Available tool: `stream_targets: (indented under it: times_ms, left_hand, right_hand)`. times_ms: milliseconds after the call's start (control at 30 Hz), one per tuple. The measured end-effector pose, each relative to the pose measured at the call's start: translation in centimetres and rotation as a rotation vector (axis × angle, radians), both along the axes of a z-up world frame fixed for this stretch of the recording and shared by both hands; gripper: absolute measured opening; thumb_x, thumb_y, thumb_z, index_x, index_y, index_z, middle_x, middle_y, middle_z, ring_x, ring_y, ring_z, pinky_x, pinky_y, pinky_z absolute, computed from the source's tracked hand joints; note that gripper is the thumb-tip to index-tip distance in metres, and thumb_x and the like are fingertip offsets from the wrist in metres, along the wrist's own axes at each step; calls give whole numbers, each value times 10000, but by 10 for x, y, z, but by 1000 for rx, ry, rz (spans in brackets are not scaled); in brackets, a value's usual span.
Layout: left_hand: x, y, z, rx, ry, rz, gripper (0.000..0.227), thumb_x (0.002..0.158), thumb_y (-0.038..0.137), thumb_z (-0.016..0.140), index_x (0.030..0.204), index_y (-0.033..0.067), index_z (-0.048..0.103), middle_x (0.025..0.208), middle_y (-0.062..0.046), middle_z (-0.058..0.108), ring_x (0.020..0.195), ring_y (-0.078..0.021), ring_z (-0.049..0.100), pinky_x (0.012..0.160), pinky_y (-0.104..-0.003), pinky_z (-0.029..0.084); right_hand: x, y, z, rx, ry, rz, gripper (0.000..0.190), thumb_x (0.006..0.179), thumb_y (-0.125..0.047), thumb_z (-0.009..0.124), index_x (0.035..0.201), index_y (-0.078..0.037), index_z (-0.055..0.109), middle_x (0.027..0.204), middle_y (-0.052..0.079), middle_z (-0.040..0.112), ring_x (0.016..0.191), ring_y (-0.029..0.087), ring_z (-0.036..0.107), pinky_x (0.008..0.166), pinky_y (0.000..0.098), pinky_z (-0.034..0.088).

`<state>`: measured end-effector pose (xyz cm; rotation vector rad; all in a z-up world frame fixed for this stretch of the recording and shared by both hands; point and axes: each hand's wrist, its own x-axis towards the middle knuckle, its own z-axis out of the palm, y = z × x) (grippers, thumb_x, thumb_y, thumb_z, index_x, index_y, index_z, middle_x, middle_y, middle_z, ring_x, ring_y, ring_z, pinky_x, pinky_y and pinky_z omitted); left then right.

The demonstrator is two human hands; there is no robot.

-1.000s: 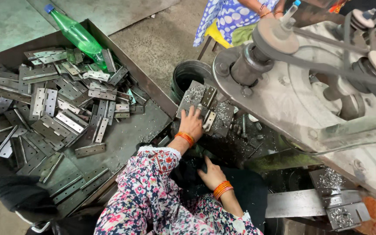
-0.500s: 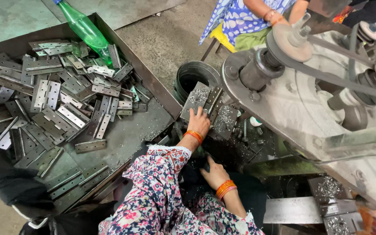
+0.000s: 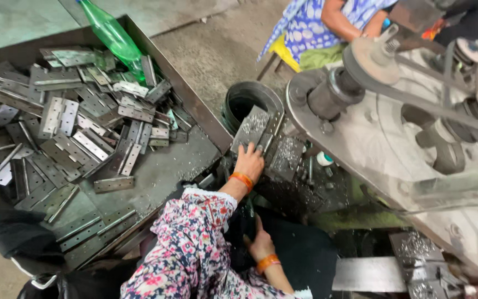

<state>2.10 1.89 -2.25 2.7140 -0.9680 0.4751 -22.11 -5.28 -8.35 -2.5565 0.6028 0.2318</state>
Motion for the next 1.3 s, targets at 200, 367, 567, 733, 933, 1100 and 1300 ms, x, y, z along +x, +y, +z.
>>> stream_targets:
  times_ms: [200, 367, 567, 733, 933, 1100, 1300]
  left_hand:
    - [8, -15, -5, 17, 126, -12, 263, 944, 214, 550, 1052, 167, 785, 1285, -27, 642, 1326, -322, 421, 1082, -677, 321]
    - [19, -22, -3, 23, 93, -9, 267, 954, 227, 546, 1059, 168, 785, 1252, -23, 659, 1347, -323, 420, 1097, -668, 323]
    - [13, -10, 0, 17, 71, -35, 265, 935, 224, 554, 1045, 153, 784, 1235, -33, 665, 1347, -343, 412, 1086, -686, 304]
    - [8, -6, 2, 55, 106, -37, 271, 953, 225, 546, 1063, 156, 783, 1221, -24, 669, 1365, -337, 408, 1124, -686, 287]
    - [8, -5, 2, 26, 44, -26, 269, 937, 230, 549, 1044, 157, 785, 1286, -31, 659, 1353, -326, 416, 1116, -669, 295]
    - [8, 2, 3, 16, 44, -34, 283, 919, 227, 551, 1064, 144, 779, 1258, -24, 662, 1340, -326, 427, 1088, -668, 312]
    - [16, -8, -4, -27, 52, -26, 258, 934, 213, 553, 1024, 149, 786, 1237, -24, 672, 1359, -334, 430, 1093, -671, 313]
  right_hand:
    - [26, -27, 40, -122, 94, 124, 786, 878, -335, 760, 1535, -170, 362, 1137, 295, 695, 1054, 463, 681, 910, 517, 565]
    - [7, 4, 20, -82, 87, 28, 873, 824, -290, 749, 1569, -220, 301, 1148, 254, 702, 1068, 456, 671, 923, 528, 544]
    - [7, 9, 34, -8, 120, -7, 878, 818, -266, 736, 1574, -213, 293, 1160, 268, 701, 1080, 451, 679, 922, 525, 557]
    - [27, -11, 59, -82, 150, 94, 829, 861, -314, 744, 1561, -174, 322, 1140, 313, 682, 1084, 481, 666, 942, 510, 559]
    - [9, 14, 25, -100, 203, -50, 855, 844, -319, 726, 1582, -250, 300, 1119, 253, 710, 1042, 461, 694, 896, 526, 574]
    - [-6, 21, -6, 12, -4, -70, 783, 846, -314, 718, 1541, -243, 364, 1131, 232, 728, 1057, 437, 701, 876, 524, 578]
    - [8, -7, 20, -51, 77, 28, 832, 824, -320, 748, 1541, -216, 339, 1189, 265, 694, 1098, 450, 675, 932, 518, 561]
